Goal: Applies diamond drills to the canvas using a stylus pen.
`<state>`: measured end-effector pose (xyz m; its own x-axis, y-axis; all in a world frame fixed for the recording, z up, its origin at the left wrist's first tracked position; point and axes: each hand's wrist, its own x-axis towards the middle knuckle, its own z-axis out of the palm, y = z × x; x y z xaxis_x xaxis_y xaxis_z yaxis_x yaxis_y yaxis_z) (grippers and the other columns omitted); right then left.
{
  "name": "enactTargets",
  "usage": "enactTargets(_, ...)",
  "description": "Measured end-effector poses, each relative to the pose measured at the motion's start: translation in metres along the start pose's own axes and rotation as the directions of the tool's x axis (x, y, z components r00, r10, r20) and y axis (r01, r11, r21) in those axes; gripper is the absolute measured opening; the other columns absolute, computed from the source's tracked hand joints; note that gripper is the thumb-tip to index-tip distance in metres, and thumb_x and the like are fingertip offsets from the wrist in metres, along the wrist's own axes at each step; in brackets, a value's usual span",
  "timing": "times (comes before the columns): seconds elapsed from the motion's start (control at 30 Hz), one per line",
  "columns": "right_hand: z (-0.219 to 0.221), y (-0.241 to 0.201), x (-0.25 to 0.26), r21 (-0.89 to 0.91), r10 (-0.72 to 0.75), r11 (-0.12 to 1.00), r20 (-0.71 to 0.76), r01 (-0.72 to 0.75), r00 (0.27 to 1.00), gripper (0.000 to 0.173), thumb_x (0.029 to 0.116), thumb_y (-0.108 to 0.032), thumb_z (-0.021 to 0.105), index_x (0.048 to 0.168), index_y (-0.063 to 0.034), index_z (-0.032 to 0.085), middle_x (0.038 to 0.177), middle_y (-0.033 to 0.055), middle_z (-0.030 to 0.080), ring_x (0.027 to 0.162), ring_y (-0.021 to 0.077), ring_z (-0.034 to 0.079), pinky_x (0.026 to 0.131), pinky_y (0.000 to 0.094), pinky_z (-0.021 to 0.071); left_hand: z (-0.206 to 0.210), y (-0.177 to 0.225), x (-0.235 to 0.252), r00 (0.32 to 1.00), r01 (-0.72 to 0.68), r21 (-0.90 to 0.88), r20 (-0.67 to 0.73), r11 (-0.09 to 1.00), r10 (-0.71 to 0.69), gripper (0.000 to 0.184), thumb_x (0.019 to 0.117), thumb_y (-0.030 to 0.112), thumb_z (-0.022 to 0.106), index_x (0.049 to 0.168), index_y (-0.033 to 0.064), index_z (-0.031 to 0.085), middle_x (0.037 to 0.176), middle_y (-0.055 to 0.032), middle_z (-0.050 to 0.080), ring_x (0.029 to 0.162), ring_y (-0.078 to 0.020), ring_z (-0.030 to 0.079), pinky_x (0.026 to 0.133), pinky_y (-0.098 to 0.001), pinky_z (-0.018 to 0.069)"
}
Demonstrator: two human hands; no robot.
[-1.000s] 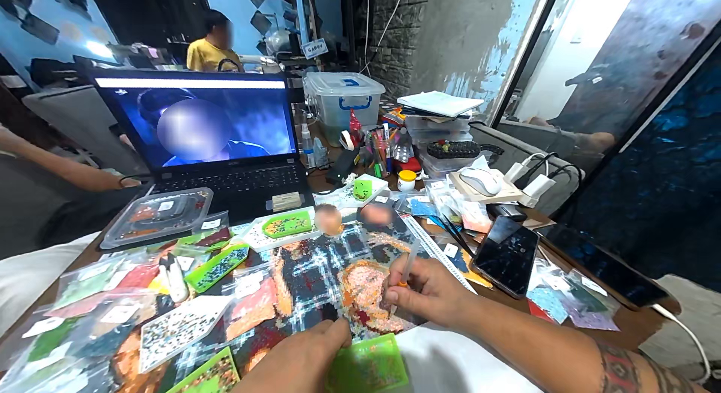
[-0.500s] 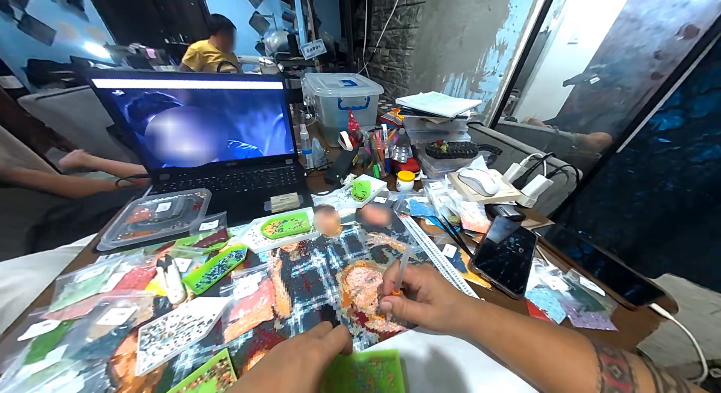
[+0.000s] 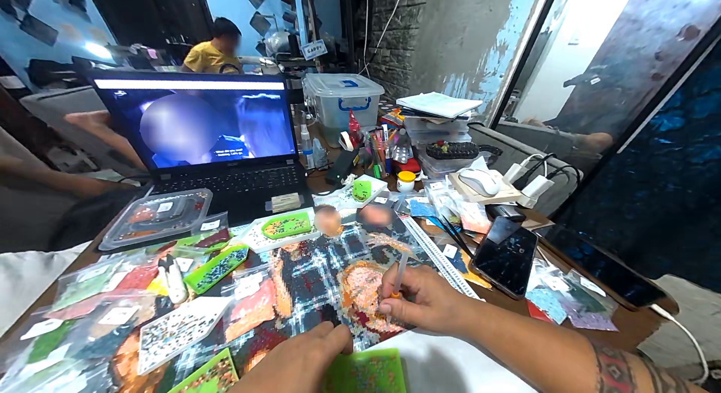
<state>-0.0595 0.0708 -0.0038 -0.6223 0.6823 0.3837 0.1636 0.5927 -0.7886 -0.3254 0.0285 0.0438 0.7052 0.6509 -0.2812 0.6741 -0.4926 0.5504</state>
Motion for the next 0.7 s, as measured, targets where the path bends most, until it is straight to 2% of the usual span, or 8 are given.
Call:
enactTargets(0.13, -0.001, -0.002, 0.001, -0.026, 0.008, 1.0, 0.013, -0.008, 1.0, 0.023, 0.1042, -0.021, 0.059, 0.1, 0.0014, 0.061, 0.075, 0.0017, 0.056, 0.066, -0.0014, 0.05, 0.062, 0.0139, 0.043, 0.0, 0.0, 0.001, 1.0, 0.007, 0.001, 0.0, 1.0, -0.007, 0.048, 0.086, 0.028, 0.082, 0.12, 0.0, 0.064, 0.107, -0.0215, 0.064, 0.092, -0.0381, 0.066, 0.078, -0.0568, 0.0542)
enactTargets(0.27, -0.002, -0.007, 0.002, -0.091, 0.058, 0.994, 0.053, -0.053, 0.997, 0.025, 0.105, -0.022, 0.057, 0.105, 0.0029, 0.06, 0.076, 0.0058, 0.057, 0.065, 0.0041, 0.052, 0.061, 0.0186, 0.0444, -0.001, 0.002, 0.001, 1.0, 0.017, 0.006, 0.003, 1.0, -0.017, 0.049, 0.0861, 0.029, 0.082, 0.12, -0.0001, 0.063, 0.107, -0.0212, 0.064, 0.092, -0.0377, 0.066, 0.078, -0.0561, 0.0542)
enactTargets(0.47, 0.002, -0.014, 0.001, -0.284, -0.097, 0.951, 0.115, 0.126, 0.989, 0.024, 0.1059, -0.021, 0.056, 0.108, 0.0025, 0.06, 0.082, 0.0149, 0.064, 0.07, 0.0195, 0.063, 0.066, 0.0313, 0.0542, -0.002, 0.002, 0.001, 0.999, 0.031, -0.013, 0.017, 0.999, -0.031, 0.049, 0.0869, 0.028, 0.081, 0.121, -0.0011, 0.063, 0.108, -0.0221, 0.064, 0.094, -0.0386, 0.066, 0.081, -0.0575, 0.0538)
enactTargets(0.53, 0.002, -0.012, 0.001, -0.268, -0.102, 0.955, 0.098, 0.125, 0.99, 0.024, 0.1062, -0.022, 0.055, 0.107, 0.0022, 0.06, 0.08, 0.0137, 0.063, 0.069, 0.0171, 0.062, 0.065, 0.0288, 0.0536, -0.002, 0.002, 0.001, 0.999, 0.036, -0.019, 0.02, 0.999, -0.036, 0.048, 0.0868, 0.027, 0.081, 0.121, -0.0011, 0.063, 0.109, -0.0227, 0.064, 0.095, -0.0392, 0.066, 0.082, -0.0582, 0.0537)
enactTargets(0.7, 0.0, -0.005, 0.001, -0.133, -0.01, 0.991, 0.007, 0.011, 1.0, 0.026, 0.1058, -0.023, 0.056, 0.105, 0.0029, 0.06, 0.075, 0.0087, 0.06, 0.064, 0.0074, 0.056, 0.062, 0.0215, 0.0486, -0.001, 0.001, 0.001, 1.0, 0.027, -0.015, 0.011, 1.0, -0.027, 0.048, 0.086, 0.027, 0.082, 0.121, -0.0001, 0.064, 0.108, -0.022, 0.064, 0.093, -0.0383, 0.066, 0.08, -0.0571, 0.0542)
